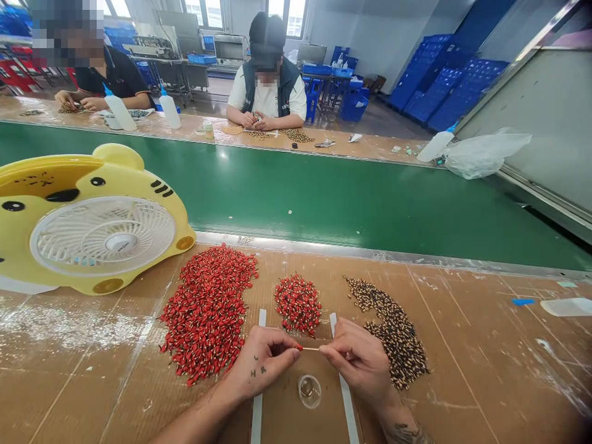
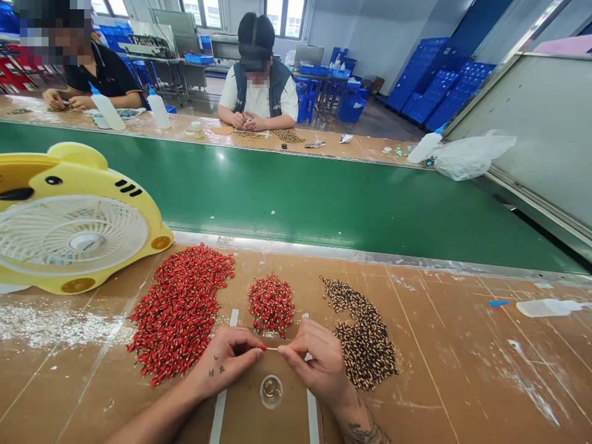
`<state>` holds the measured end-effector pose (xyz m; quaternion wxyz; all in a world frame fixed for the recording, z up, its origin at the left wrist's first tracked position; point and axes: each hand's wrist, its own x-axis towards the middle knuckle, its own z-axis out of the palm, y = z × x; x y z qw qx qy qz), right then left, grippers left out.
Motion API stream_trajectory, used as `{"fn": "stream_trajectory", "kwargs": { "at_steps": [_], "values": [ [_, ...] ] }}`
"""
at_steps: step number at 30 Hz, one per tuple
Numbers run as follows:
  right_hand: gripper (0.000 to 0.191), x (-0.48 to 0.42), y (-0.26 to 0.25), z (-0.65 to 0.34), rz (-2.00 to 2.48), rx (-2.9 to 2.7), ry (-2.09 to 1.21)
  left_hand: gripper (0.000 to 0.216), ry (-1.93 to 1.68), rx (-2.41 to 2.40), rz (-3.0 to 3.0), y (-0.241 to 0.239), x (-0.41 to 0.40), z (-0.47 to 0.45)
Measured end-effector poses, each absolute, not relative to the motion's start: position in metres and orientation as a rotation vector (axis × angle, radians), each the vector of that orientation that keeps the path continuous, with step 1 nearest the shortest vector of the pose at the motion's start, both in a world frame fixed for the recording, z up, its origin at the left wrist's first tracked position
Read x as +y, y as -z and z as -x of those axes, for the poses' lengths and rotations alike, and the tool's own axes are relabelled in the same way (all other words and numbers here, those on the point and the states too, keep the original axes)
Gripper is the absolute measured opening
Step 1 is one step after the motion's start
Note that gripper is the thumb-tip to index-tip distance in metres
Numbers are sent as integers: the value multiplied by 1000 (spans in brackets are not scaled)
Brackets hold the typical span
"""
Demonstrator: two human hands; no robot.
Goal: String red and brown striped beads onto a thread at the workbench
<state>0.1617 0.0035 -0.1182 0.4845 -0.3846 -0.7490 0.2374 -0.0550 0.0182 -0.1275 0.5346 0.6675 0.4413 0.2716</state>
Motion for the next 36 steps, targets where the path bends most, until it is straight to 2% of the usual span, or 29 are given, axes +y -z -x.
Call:
{"fn": "stream_trajectory", "kwargs": {
  "at_steps": [14, 21, 24, 28, 36],
  "values": [
    [31, 6, 122, -168, 976, -1843, -557, 18, -652, 1078, -1641, 131, 19, 55],
    [54, 14, 119, -167, 873, -2317, -730, 24, -643, 1097, -1530, 137, 18, 56],
    [46, 26, 120, -193, 1224, -2174, -514, 27, -643, 1106, -1456, 139, 19, 55],
    [17, 37, 124, -241, 1712, -1892, -248, 29, -624, 1093, -1446, 136, 22, 55],
    [18, 48, 142, -242, 1786, -1888, -240, 30, -624, 1102, -1477, 140, 22, 58]
  ]
}}
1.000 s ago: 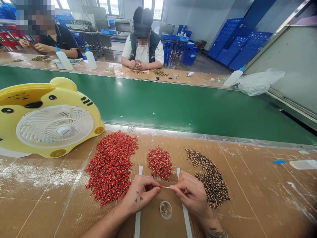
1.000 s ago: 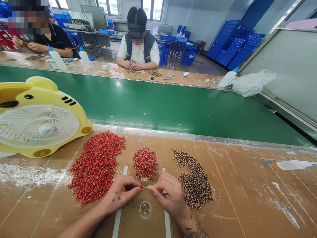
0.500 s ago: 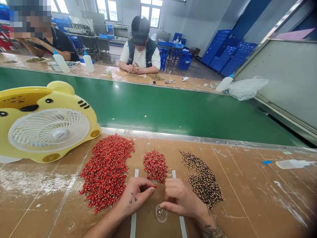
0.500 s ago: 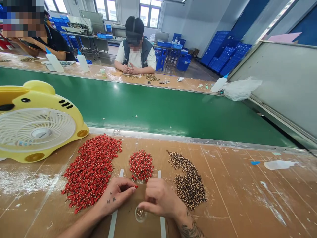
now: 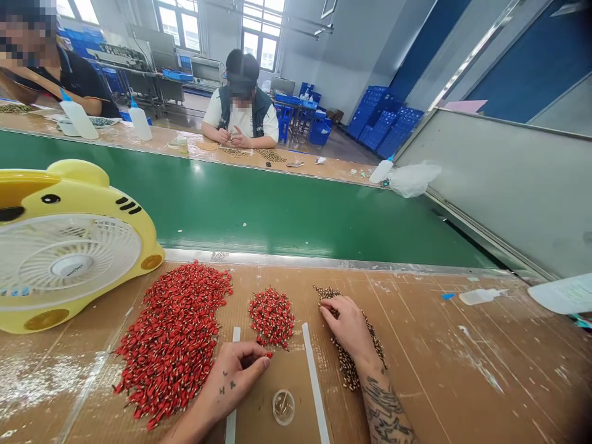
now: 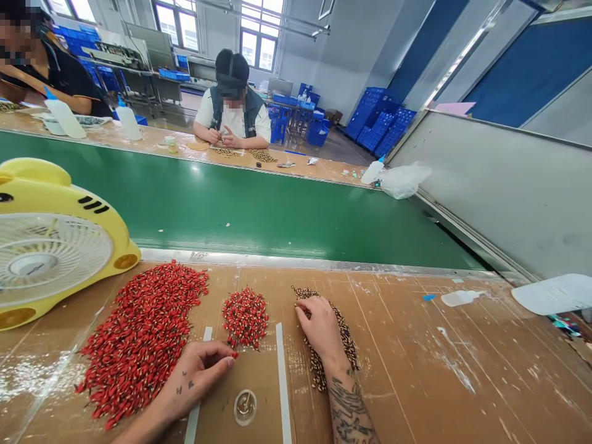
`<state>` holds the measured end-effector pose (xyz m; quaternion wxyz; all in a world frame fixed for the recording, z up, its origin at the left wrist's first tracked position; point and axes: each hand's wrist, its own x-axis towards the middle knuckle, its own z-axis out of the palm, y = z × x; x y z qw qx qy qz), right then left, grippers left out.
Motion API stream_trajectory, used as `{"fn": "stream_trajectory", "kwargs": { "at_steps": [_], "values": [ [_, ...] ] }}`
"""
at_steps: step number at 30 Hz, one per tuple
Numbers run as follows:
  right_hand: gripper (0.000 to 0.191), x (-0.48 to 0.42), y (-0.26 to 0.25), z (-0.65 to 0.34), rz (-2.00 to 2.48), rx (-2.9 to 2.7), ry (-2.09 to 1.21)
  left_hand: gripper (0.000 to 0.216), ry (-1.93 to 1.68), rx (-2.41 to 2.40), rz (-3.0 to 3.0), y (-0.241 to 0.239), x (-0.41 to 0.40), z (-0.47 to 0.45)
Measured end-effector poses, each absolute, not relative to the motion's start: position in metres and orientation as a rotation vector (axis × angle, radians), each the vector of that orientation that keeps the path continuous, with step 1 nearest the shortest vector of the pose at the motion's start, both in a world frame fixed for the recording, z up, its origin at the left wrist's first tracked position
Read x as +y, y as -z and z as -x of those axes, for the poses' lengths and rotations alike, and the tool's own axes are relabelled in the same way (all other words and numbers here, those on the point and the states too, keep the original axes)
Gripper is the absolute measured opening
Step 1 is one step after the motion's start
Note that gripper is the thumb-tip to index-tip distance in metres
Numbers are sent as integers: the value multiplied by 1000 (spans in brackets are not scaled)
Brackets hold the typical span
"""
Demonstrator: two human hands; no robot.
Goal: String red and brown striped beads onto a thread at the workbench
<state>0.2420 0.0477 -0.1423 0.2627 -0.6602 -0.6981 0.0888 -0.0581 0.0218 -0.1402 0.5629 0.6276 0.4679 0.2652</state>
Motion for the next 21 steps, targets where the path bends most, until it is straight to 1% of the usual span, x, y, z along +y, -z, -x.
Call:
{"fn": "stream_trajectory", "kwargs": {
  "at_steps": [8, 13, 15, 18, 21],
  "values": [
    [19, 54, 148, -237, 1788, -1842, -255, 29, -637, 1073, -1446, 137, 22, 57],
    [22, 47, 146, -230, 1754, -1701, -324, 24, -667, 1086, -1425, 134, 21, 56],
    [22, 43, 145, -221, 1674, -1591, -455, 23, -676, 1088, -1417, 134, 21, 56],
    [24, 35, 144, -200, 1496, -1452, -750, 22, -678, 1094, -1439, 133, 21, 56],
    [26, 25, 142, -179, 1369, -1447, -965, 21, -679, 1093, -1477, 134, 21, 56]
  ]
}}
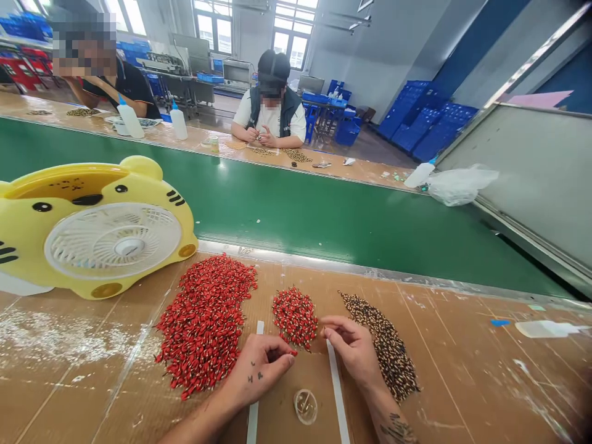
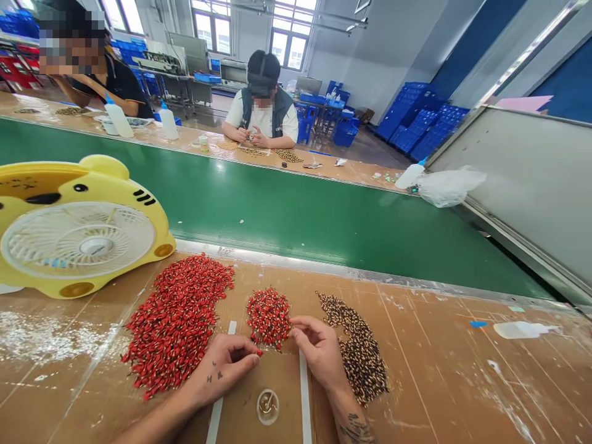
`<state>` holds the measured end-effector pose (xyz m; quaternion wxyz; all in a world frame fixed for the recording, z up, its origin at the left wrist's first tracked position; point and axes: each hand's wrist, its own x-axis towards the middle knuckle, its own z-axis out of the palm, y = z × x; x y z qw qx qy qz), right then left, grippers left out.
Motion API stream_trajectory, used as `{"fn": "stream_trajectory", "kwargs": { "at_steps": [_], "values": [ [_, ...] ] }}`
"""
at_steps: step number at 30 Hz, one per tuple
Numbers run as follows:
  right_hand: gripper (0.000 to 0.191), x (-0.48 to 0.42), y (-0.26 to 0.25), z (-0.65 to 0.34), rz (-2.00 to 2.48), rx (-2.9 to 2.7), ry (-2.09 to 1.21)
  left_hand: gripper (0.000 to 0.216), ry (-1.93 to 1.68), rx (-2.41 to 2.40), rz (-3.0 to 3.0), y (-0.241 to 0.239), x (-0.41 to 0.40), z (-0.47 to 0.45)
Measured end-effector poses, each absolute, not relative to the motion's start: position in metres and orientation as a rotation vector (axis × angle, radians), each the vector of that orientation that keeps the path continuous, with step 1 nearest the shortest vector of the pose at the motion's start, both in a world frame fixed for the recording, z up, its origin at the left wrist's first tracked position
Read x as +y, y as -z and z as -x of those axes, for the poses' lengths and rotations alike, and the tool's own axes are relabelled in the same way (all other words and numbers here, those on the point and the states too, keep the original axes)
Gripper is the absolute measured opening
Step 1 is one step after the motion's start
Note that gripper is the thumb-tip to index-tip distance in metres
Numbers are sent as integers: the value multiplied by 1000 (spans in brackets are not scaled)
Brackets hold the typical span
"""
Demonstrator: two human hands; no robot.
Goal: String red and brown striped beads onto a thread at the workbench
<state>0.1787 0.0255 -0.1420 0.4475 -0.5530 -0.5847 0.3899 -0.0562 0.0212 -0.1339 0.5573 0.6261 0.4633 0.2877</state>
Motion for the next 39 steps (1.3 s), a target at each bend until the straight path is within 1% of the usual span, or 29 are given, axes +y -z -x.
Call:
{"fn": "stream_trajectory", "kwargs": {
  "at_steps": [5, 7, 11, 16, 23, 33, 39],
  "values": [
    [27, 15, 137, -157, 1273, -1472, -1238, 20, -684, 1084, -1515, 134, 20, 56],
    [27, 14, 135, -152, 1261, -1479, -1289, 20, -689, 1089, -1558, 132, 20, 55],
    [28, 16, 135, -143, 1177, -1445, -1217, 20, -705, 1116, -1605, 130, 19, 54],
    [27, 14, 140, -139, 1203, -1468, -1160, 19, -754, 1121, -1592, 132, 17, 54],
    [12, 10, 139, -139, 1112, -1604, -1046, 18, -819, 1141, -1582, 137, 16, 52],
    [6, 10, 138, -137, 1073, -1703, -1027, 16, -857, 1092, -1641, 140, 17, 53],
    [9, 10, 135, -144, 1040, -1737, -1123, 14, -894, 1079, -1706, 142, 14, 53]
  ]
}}
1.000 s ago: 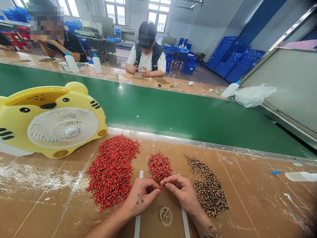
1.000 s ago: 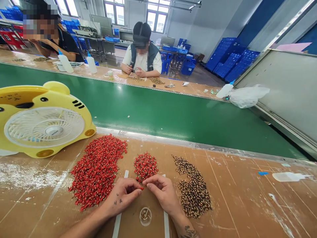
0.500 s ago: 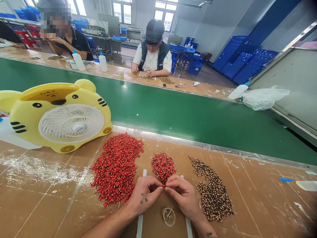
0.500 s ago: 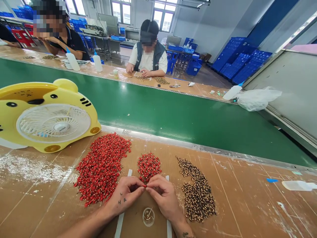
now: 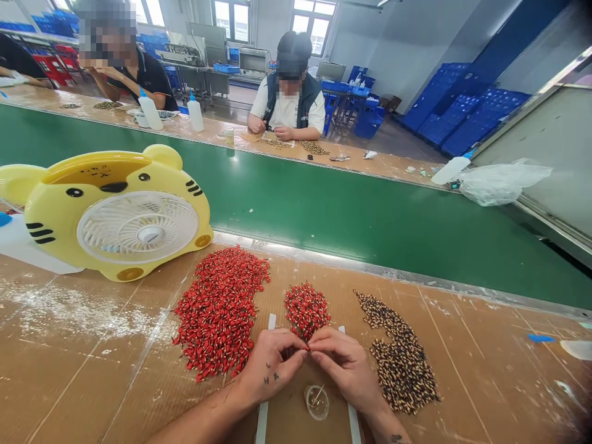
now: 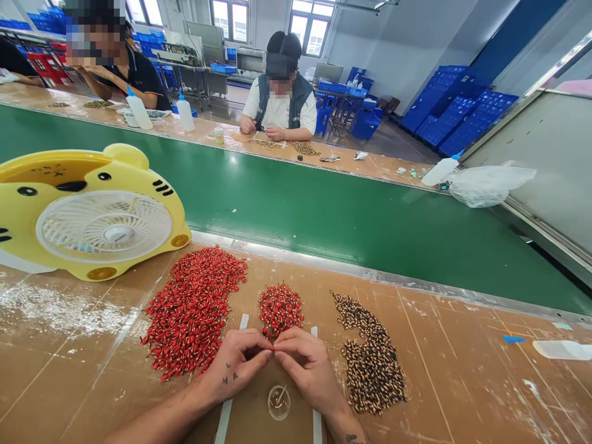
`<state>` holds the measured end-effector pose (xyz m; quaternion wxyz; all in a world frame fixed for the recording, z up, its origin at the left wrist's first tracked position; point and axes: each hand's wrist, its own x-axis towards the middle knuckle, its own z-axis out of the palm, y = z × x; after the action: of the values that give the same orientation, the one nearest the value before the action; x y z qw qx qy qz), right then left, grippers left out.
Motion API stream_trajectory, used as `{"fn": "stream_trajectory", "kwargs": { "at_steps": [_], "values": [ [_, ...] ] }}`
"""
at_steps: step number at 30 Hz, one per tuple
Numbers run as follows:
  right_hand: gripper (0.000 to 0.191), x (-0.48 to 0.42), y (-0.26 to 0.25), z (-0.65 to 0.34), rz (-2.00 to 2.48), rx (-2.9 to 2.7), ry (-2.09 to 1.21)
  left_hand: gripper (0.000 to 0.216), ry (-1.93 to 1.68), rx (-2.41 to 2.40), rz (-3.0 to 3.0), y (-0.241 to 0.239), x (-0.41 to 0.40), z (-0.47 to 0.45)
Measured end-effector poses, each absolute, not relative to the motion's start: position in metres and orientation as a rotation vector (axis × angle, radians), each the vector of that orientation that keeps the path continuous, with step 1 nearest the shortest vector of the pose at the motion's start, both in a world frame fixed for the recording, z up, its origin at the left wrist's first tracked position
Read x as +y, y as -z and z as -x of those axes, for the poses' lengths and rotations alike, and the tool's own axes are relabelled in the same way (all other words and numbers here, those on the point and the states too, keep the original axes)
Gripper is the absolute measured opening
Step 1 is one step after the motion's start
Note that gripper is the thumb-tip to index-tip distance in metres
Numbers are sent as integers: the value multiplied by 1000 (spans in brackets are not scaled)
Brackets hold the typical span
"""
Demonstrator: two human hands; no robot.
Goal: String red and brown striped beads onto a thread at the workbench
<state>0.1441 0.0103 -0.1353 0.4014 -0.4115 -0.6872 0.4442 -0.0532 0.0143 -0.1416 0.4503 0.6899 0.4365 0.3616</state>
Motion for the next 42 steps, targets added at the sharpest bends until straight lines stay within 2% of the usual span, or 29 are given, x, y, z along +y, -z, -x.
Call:
{"fn": "stream_trajectory", "kwargs": {
  "at_steps": [7, 19, 26, 32, 37, 42],
  "values": [
    [16, 13, 131, -147, 1058, -1620, -1423, 15, -900, 978, -1841, 144, 12, 55],
    [20, 16, 129, -141, 1096, -1602, -1439, 17, -784, 1069, -1862, 144, 12, 52],
    [24, 14, 135, -143, 1140, -1516, -1385, 20, -661, 1134, -1539, 130, 19, 49],
    [26, 15, 132, -161, 1190, -1542, -1121, 24, -633, 1230, -1465, 129, 30, 45],
    [30, 17, 126, -172, 1089, -1865, -918, 23, -638, 1283, -1666, 124, 50, 40],
    [37, 16, 122, -173, 997, -2100, -935, 24, -617, 1435, -1993, 109, 59, 57]
  ]
}}
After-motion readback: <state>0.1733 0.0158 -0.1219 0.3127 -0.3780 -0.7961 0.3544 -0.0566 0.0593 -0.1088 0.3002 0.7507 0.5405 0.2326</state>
